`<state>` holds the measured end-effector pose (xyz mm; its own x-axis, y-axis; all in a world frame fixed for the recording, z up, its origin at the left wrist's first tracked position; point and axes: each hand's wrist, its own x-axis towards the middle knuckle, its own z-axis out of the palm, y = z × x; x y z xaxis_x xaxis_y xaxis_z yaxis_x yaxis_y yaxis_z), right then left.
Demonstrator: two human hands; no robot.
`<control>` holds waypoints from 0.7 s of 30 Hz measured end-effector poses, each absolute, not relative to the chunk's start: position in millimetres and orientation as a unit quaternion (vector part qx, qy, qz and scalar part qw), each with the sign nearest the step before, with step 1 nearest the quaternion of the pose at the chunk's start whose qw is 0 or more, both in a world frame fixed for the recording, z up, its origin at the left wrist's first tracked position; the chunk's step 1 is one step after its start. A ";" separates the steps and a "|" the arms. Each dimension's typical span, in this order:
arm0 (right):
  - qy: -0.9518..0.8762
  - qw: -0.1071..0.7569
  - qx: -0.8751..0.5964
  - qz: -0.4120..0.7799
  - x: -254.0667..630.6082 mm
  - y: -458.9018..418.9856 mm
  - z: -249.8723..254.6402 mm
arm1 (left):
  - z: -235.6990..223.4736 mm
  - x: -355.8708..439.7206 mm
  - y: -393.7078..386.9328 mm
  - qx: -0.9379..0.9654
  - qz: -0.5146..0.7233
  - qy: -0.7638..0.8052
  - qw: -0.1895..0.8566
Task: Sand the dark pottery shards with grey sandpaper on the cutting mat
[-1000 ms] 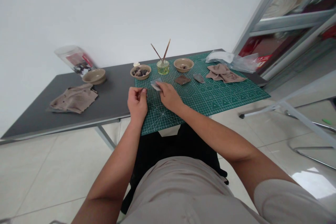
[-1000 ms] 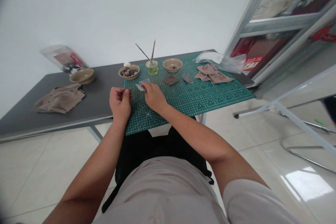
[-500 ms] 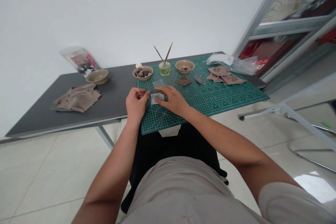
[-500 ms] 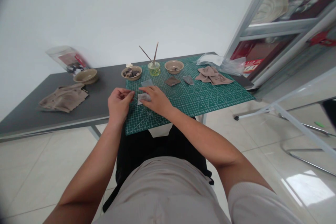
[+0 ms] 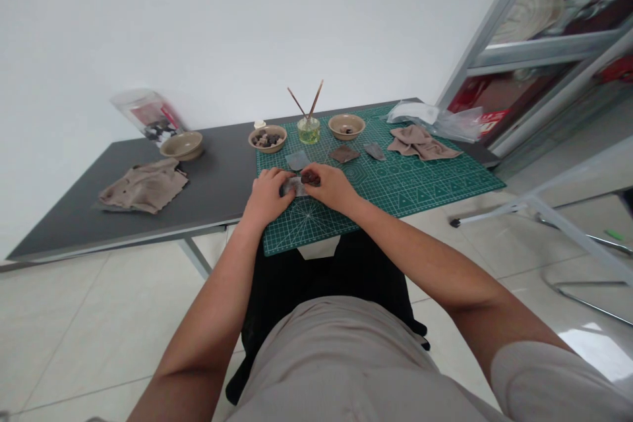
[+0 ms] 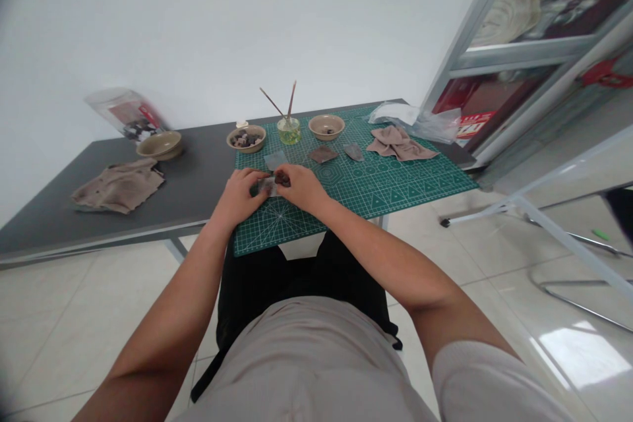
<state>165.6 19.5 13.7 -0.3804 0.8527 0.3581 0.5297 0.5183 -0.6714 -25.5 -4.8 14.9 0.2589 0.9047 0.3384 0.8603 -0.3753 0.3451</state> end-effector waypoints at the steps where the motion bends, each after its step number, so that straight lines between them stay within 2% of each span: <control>1: -0.805 0.335 -0.434 0.229 162.3 20.7 13.4 | 14.7 -25.8 -4.2 0.799 0.217 0.560 0.041; 5: -0.825 0.302 -0.436 0.196 147.7 23.0 10.7 | 12.0 -26.6 -3.0 0.798 0.183 0.572 0.038; 14: -0.832 0.278 -0.451 0.167 151.7 22.4 10.5 | 9.5 -30.4 -2.7 0.792 0.236 0.558 0.074; 21: -0.868 0.265 -0.403 0.118 151.6 29.0 5.7 | 5.6 -33.5 1.8 0.790 0.248 0.554 0.084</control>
